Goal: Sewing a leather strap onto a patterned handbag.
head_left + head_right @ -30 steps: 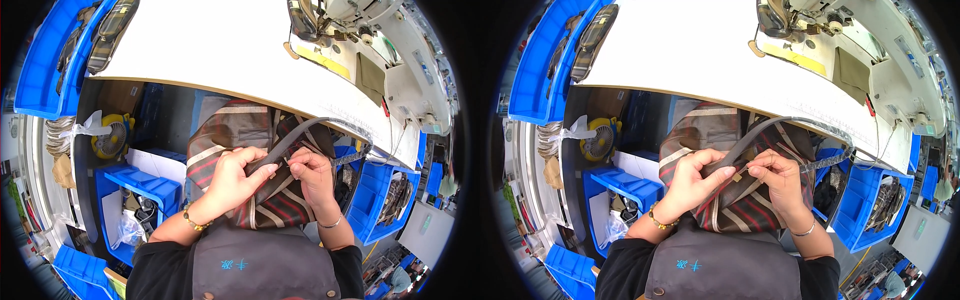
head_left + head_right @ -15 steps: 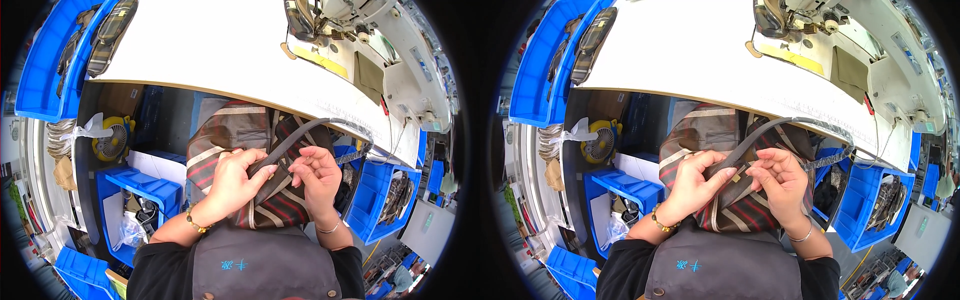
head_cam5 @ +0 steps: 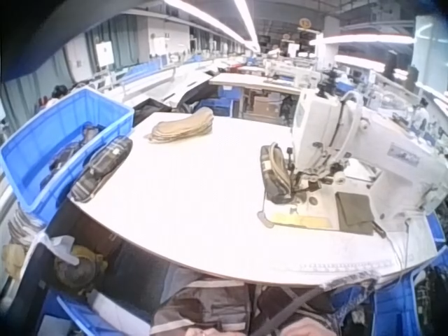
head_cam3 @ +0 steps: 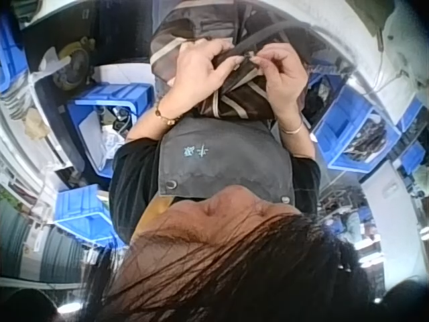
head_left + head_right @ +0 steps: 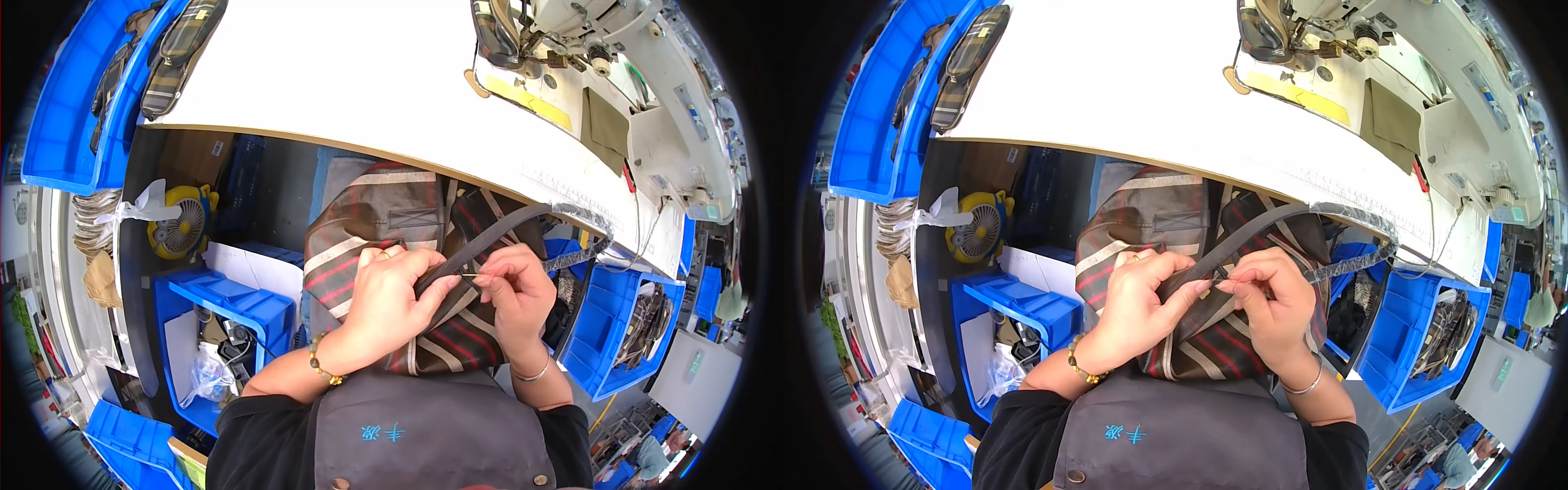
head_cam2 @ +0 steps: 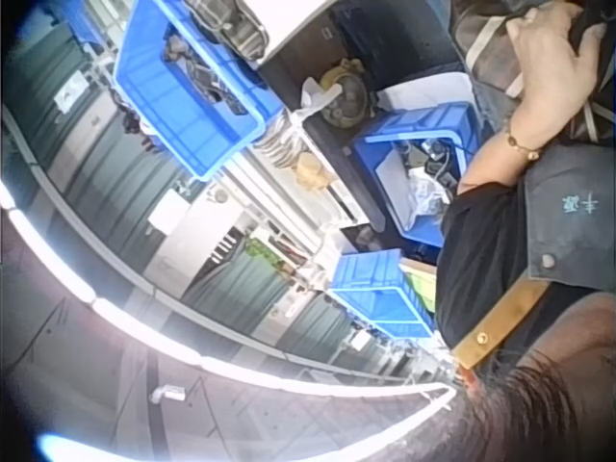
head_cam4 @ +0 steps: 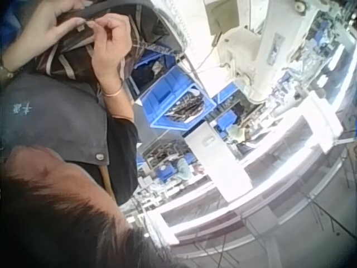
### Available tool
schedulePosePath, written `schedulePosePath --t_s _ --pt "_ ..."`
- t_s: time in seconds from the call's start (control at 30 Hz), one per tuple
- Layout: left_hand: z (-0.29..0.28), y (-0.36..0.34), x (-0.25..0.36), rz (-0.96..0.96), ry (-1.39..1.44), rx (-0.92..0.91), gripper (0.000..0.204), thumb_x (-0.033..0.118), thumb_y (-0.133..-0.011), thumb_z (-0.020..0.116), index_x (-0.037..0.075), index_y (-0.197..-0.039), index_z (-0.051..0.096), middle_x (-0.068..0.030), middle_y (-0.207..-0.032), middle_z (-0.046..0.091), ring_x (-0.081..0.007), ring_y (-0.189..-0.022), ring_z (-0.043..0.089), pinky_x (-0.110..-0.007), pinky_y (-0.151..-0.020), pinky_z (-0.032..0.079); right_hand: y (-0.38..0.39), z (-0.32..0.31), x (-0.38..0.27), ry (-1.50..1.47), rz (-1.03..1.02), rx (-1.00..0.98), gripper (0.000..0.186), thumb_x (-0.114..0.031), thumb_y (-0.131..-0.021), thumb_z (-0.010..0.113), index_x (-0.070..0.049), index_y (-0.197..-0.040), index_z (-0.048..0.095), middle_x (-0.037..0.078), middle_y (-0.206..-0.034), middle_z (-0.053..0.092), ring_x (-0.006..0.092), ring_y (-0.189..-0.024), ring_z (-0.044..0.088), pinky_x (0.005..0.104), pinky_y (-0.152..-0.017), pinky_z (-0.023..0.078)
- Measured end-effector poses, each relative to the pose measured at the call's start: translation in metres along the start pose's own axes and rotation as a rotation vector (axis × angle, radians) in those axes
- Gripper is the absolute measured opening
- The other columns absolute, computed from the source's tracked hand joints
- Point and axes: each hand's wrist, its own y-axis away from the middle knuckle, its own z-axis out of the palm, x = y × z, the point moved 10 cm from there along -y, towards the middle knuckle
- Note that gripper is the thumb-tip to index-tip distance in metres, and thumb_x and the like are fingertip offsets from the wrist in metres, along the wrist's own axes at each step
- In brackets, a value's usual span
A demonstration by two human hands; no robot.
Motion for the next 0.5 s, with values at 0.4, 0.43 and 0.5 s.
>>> schedulePosePath --t_s 0.4,0.43,0.5 --pt "-0.002 0.003 0.010 0.031 -0.067 0.020 0.021 0.020 -0.082 0.080 0.005 -0.095 0.072 -0.0066 -0.082 0.072 -0.0234 -0.075 0.062 -0.038 -0.079 0.038 0.021 0.025 -0.054 0.676 -0.642 -0.046 0.022 -0.008 -0.077 0.084 -0.008 -0.093 0.069 0.006 -0.087 0.067 0.0199 -0.065 0.063 0.0299 -0.053 0.049" --pt "-0.002 0.003 0.010 0.031 -0.067 0.020 0.021 0.020 -0.082 0.080 0.005 -0.095 0.072 -0.0066 -0.082 0.072 -0.0234 -0.075 0.062 -0.038 -0.079 0.038 0.022 0.025 -0.055 0.691 -0.652 -0.041 0.021 -0.008 -0.078 0.083 -0.008 -0.094 0.069 0.006 -0.087 0.067 0.0195 -0.065 0.063 0.0298 -0.052 0.048" --pt "-0.002 0.004 0.012 0.046 -0.077 0.030 0.021 0.019 -0.081 0.080 0.005 -0.094 0.072 -0.0062 -0.083 0.073 -0.0231 -0.075 0.062 -0.038 -0.079 0.038 0.023 0.025 -0.056 0.706 -0.662 -0.036 0.021 -0.009 -0.078 0.083 -0.008 -0.094 0.070 0.005 -0.086 0.067 0.0191 -0.065 0.062 0.0297 -0.052 0.048"
